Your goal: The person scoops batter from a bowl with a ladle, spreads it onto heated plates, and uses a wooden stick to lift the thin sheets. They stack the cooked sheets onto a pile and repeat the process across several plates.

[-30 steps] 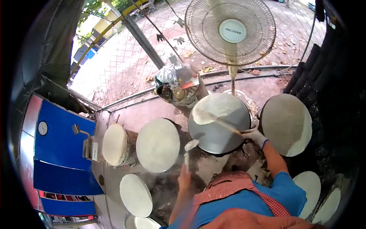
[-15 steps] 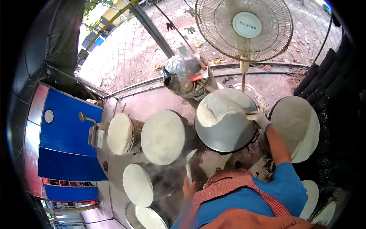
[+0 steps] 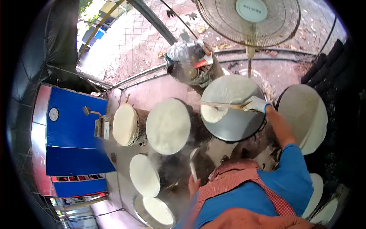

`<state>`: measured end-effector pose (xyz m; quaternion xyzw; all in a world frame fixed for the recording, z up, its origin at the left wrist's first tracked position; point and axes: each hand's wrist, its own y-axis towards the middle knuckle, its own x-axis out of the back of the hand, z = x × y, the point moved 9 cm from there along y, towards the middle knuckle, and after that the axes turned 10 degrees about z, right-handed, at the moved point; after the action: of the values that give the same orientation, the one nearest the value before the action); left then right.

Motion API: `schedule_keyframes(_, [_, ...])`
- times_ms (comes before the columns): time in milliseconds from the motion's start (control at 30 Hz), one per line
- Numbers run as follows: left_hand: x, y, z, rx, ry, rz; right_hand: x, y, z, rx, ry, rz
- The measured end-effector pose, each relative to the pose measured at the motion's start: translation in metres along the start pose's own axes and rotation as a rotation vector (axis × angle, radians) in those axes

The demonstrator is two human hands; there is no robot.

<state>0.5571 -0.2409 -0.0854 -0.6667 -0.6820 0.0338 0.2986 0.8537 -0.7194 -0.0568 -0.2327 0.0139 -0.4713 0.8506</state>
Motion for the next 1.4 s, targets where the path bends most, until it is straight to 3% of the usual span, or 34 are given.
schedule_keyframes(33, [0.002,0.005,0.026,-0.022,-0.049,0.02,-0.008,-0.011,0.004,-0.009,-0.032,0.065])
schedule_keyframes(100, [-0.002,-0.005,0.019,0.107,-0.086,-0.012,-0.024,-0.016,-0.077,-0.106,0.131,0.212])
schedule_keyframes(167, [0.001,-0.011,0.033,0.079,-0.099,-0.029,-0.017,-0.05,-0.093,-0.21,0.067,0.231])
schedule_keyframes(267, [0.004,-0.017,0.048,0.067,-0.158,-0.042,0.01,-0.021,-0.058,0.031,-0.239,0.176])
schedule_keyframes(300, [0.005,-0.018,0.051,0.074,-0.178,-0.033,0.012,-0.023,-0.022,-0.111,-0.034,0.102])
schedule_keyframes(333, [0.002,-0.021,0.034,0.049,-0.218,0.003,0.014,-0.012,0.011,0.166,0.011,-0.087])
schedule_keyframes(367, [0.003,-0.021,0.026,0.045,-0.188,-0.008,0.01,0.011,0.002,0.077,-0.052,-0.008])
schedule_keyframes(433, [0.012,-0.03,0.008,0.048,-0.116,-0.033,-0.007,0.019,-0.001,0.097,-0.28,0.08])
schedule_keyframes(467, [0.015,-0.035,0.001,0.119,-0.066,0.004,-0.014,0.004,-0.016,-0.025,-0.322,0.169])
schedule_keyframes(500, [0.02,-0.033,0.009,0.119,-0.08,0.022,-0.01,-0.023,-0.024,-0.143,-0.384,0.258])
schedule_keyframes(567, [0.031,-0.028,0.035,0.122,-0.132,0.055,-0.009,-0.097,-0.054,-0.198,-0.109,0.176])
schedule_keyframes(633, [0.038,-0.027,0.032,0.204,-0.124,0.138,-0.014,-0.193,-0.077,-0.45,-0.265,0.095])
schedule_keyframes(667, [0.042,-0.023,0.037,0.226,-0.192,0.154,-0.032,-0.258,-0.071,-0.596,0.115,-0.12])
schedule_keyframes(700, [0.046,-0.019,0.045,0.244,-0.256,0.177,-0.046,-0.293,-0.102,-0.459,0.19,-0.171])
schedule_keyframes(733, [0.051,-0.009,0.06,0.196,-0.225,0.217,-0.06,-0.344,-0.173,-0.51,0.404,-0.348])
schedule_keyframes(767, [0.058,-0.001,0.076,0.148,-0.187,0.262,-0.112,-0.356,-0.124,-0.361,0.653,-0.428])
schedule_keyframes(800, [0.062,0.002,0.085,0.16,-0.252,0.345,-0.135,-0.359,-0.181,-0.304,0.633,-0.575])
schedule_keyframes(833, [0.067,-0.002,0.076,0.172,-0.239,0.38,-0.185,-0.336,-0.133,-0.255,0.724,-0.657])
schedule_keyframes(867, [0.071,-0.006,0.066,0.183,-0.226,0.416,-0.212,-0.311,-0.115,-0.17,0.413,-0.816])
schedule_keyframes(900, [0.077,-0.007,0.065,0.137,-0.259,0.45,-0.252,-0.265,-0.1,-0.178,0.619,-0.775])
schedule_keyframes(933, [0.082,-0.012,0.059,0.16,-0.307,0.447,-0.275,-0.218,-0.095,-0.057,0.362,-0.801])
schedule_keyframes(1000, [0.09,-0.03,0.035,0.196,-0.366,0.451,-0.309,-0.152,-0.015,-0.036,-0.01,-0.878])
schedule_keyframes(1133, [0.108,-0.051,0.031,0.167,-0.446,0.505,-0.323,-0.122,0.0,-0.326,-0.496,-0.869])
schedule_keyframes(1300, [0.121,-0.081,0.027,0.178,-0.825,0.603,-0.312,-0.214,-0.036,-0.505,-0.568,-1.078])
schedule_keyframes(1367, [0.123,-0.077,0.039,0.136,-0.904,0.647,-0.31,-0.191,-0.014,-0.285,-0.288,-1.183])
schedule_keyframes(1400, [0.121,-0.076,0.042,0.136,-0.959,0.673,-0.315,-0.159,-0.009,-0.33,-0.224,-1.053])
